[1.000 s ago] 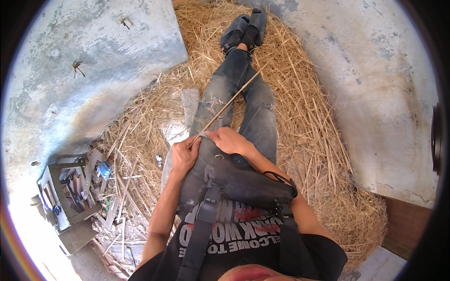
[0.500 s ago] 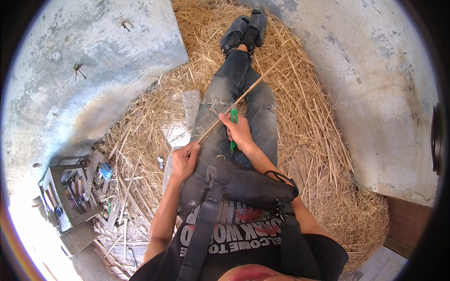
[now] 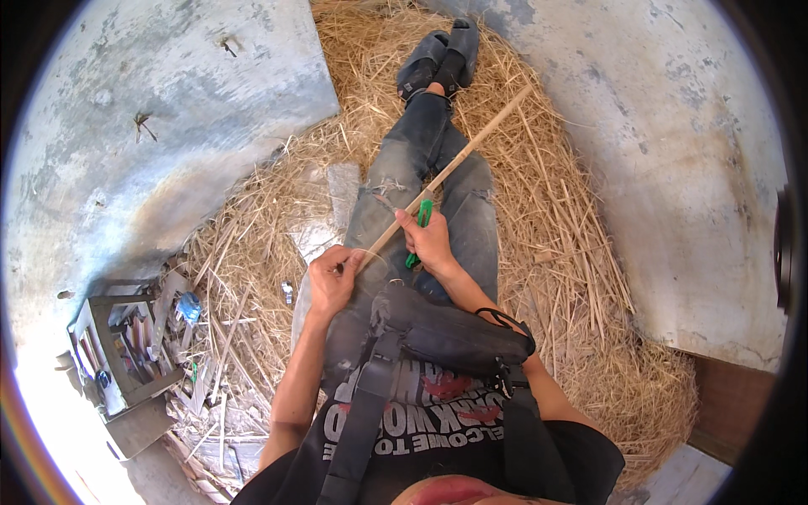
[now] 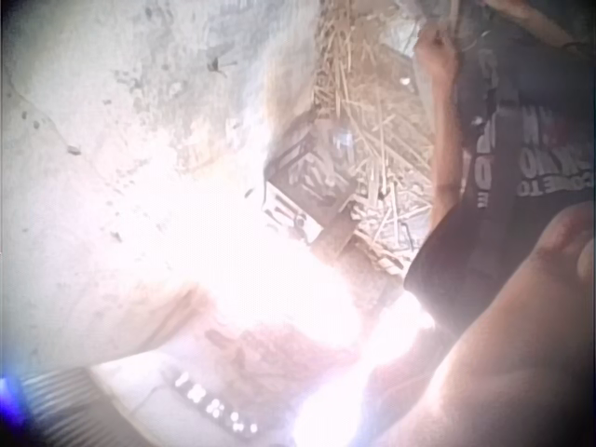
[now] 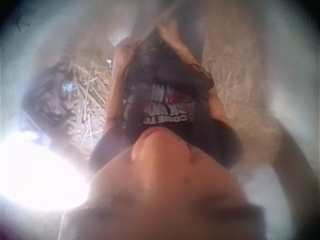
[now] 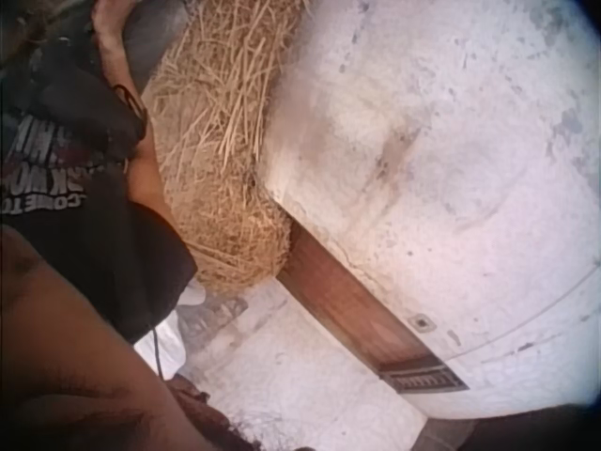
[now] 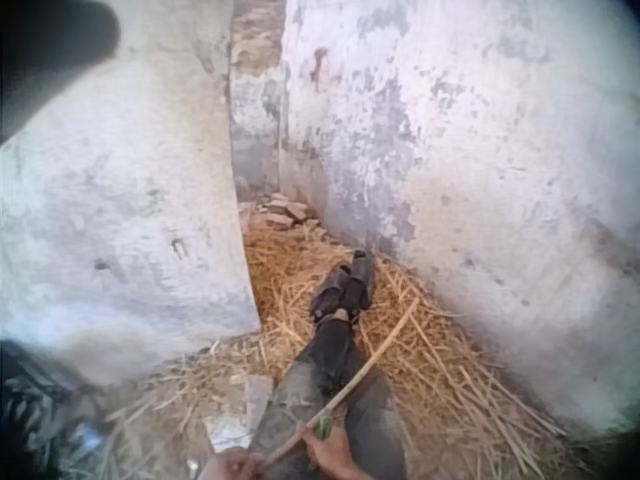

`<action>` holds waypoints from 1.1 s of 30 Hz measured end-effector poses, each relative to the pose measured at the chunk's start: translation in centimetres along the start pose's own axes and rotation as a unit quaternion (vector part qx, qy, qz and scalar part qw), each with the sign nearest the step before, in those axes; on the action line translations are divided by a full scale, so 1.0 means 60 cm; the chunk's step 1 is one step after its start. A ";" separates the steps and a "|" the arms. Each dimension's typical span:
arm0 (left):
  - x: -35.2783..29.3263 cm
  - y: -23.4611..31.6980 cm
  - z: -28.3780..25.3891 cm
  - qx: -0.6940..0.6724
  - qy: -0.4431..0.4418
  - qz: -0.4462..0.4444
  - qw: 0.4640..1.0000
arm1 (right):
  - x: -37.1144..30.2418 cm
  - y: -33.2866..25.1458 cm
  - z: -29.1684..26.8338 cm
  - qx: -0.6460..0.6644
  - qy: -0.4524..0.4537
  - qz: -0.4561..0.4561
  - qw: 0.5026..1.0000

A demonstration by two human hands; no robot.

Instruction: The person uses a small utility knife to shave thin layers off a long bamboo strip while sitting on the floor.

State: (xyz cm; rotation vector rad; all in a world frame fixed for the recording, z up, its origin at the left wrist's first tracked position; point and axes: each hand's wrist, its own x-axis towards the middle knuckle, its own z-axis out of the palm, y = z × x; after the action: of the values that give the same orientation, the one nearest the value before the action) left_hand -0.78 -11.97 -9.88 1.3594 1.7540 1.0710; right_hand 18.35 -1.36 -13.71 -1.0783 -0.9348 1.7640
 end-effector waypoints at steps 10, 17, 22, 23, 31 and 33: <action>-0.013 -0.104 -0.132 0.198 0.225 -0.103 0.949 | 0.009 -0.009 -0.027 0.012 0.085 -0.019 0.996; -0.029 -0.071 -0.086 0.055 0.109 0.043 0.992 | 0.006 0.002 -0.013 0.019 0.016 -0.013 1.000; -0.013 0.040 -0.021 0.096 -0.039 0.145 0.984 | 0.004 0.001 -0.013 0.045 -0.004 -0.007 0.999; -0.014 0.038 -0.019 0.114 -0.049 0.139 0.982 | 0.003 -0.001 -0.017 0.059 0.006 0.002 0.998; -0.030 -0.039 -0.041 0.082 0.033 0.180 0.980 | 0.009 0.010 -0.018 0.065 -0.014 0.008 0.998; -0.039 -0.026 -0.042 0.040 0.024 0.082 0.996 | 0.008 0.012 -0.016 0.049 -0.047 0.020 0.997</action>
State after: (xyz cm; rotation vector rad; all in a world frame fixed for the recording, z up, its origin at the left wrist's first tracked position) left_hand -3.11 -14.94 -10.11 1.5619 1.7609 1.1408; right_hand 18.88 -1.02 -14.83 -0.9647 -0.8778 1.8880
